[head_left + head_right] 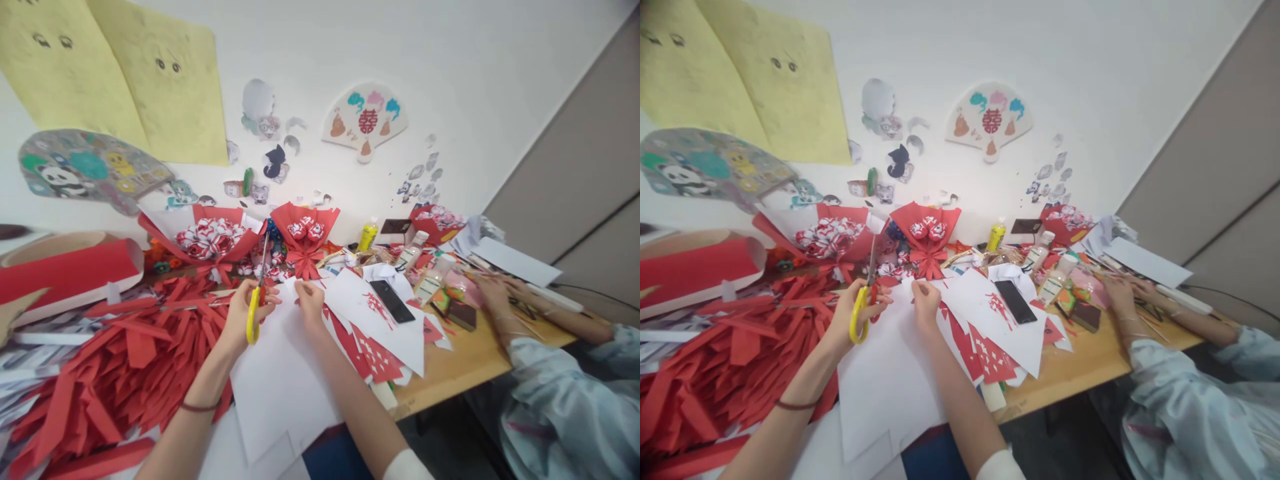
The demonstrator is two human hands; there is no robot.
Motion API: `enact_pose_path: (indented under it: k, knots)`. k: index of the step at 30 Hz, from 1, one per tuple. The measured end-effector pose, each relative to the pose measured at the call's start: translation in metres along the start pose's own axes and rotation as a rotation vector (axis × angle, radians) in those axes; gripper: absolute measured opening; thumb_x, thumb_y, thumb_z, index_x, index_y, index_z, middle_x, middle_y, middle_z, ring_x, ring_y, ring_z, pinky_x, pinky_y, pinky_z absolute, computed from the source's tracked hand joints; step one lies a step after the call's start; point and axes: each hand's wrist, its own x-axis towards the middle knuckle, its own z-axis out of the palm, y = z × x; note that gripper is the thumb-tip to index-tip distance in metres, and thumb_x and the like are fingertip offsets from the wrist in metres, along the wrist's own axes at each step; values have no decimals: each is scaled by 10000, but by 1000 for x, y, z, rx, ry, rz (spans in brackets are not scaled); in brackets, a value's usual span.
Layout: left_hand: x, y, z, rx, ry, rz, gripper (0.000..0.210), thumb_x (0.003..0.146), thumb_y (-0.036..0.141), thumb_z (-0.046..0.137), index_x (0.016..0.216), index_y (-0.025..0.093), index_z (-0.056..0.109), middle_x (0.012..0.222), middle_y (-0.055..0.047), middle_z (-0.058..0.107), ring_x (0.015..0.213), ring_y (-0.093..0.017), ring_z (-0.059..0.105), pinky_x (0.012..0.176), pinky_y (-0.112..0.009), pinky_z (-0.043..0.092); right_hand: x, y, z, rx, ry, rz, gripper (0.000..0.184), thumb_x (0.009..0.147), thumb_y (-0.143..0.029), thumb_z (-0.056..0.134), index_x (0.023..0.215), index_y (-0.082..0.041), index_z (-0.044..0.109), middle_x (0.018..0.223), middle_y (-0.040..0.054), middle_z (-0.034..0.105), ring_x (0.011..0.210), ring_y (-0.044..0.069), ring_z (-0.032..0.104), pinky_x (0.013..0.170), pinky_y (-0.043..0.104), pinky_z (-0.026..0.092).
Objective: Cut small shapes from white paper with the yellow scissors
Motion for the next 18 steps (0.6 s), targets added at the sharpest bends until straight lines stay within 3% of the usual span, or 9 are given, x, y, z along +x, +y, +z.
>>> enact_pose_path:
  k: [7,18]
  knots:
    - [-1,-19,-6,72,60,32,404,585,145,722,866,191,435,907,-38,698,654,-138,667,505,-191,411,17,15,-10,-16,6,10,370,709,-455,647,863,-119,665,640,-2,626,401,88,523,389,197,360]
    - [-3,-22,2,71,35,-4,445,521,155,738,819,195,411,792,-14,698,613,-168,679,532,-216,438,3,8,-9,-39,-86,22,261,726,-304,656,923,-133,646,727,-2,647,432,77,577,406,169,446]
